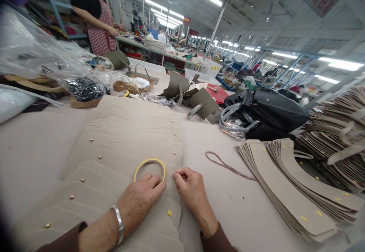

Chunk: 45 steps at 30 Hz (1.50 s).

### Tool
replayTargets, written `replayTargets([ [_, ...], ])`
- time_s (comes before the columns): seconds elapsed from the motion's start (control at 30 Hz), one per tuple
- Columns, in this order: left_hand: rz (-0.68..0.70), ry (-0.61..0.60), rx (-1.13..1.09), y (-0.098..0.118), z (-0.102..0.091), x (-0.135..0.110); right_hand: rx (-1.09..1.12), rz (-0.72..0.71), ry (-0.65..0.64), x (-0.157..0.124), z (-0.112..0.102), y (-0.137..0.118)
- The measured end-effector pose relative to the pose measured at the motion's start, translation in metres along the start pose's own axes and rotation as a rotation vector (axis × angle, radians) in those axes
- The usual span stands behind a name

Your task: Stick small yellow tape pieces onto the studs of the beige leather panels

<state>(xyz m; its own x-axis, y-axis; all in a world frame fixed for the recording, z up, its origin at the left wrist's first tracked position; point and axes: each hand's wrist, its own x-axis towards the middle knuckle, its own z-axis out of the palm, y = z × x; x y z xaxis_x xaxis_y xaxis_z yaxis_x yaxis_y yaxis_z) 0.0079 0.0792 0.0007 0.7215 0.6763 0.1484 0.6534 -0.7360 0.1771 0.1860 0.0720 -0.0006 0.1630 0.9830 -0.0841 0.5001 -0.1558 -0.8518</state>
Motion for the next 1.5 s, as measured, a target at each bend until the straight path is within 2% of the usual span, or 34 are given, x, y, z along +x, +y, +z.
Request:
replayTargets([
  [0.17,-0.012,-0.02,0.011,0.0,0.001,-0.001,-0.157,-0.108,0.046,0.002,-0.002,-0.003],
  [0.27,-0.027,-0.026,0.01,0.0,0.001,-0.002,-0.125,-0.052,0.095,-0.001,-0.005,0.004],
  [0.37,-0.032,-0.02,-0.006,0.0,0.001,-0.003,-0.024,0.013,0.064,-0.008,-0.006,0.01],
  [0.43,-0.032,-0.009,-0.011,0.0,0.002,-0.004,-0.058,-0.039,0.058,-0.012,-0.006,0.01],
  [0.57,-0.037,-0.005,0.007,0.001,0.003,-0.004,-0.248,-0.175,0.139,-0.013,-0.001,0.004],
  [0.77,-0.023,-0.03,0.031,0.001,0.001,-0.002,-0.273,-0.179,0.131,-0.002,0.004,-0.004],
  [0.87,-0.021,0.044,0.016,-0.001,-0.002,-0.004,-0.259,-0.172,0.047,-0.005,-0.001,-0.01],
  [1.03,0.018,0.278,-0.105,-0.011,-0.007,-0.01,-0.299,-0.161,-0.215,-0.02,-0.015,-0.014],
  [1.07,0.036,0.326,-0.145,-0.014,-0.007,-0.01,-0.29,-0.164,-0.236,-0.022,-0.017,-0.014],
  [1.13,0.079,0.419,-0.227,-0.019,-0.007,-0.011,-0.227,-0.187,-0.188,-0.024,-0.018,-0.015],
  [1.27,0.13,0.499,-0.285,-0.022,-0.006,-0.012,-0.068,-0.344,-0.003,-0.024,-0.014,-0.02],
  [1.4,0.14,0.517,-0.242,-0.021,-0.004,-0.013,-0.042,-0.613,-0.025,-0.024,-0.005,-0.025],
  [1.5,0.138,0.513,-0.231,-0.019,-0.002,-0.013,-0.082,-0.74,-0.01,-0.023,0.002,-0.025],
])
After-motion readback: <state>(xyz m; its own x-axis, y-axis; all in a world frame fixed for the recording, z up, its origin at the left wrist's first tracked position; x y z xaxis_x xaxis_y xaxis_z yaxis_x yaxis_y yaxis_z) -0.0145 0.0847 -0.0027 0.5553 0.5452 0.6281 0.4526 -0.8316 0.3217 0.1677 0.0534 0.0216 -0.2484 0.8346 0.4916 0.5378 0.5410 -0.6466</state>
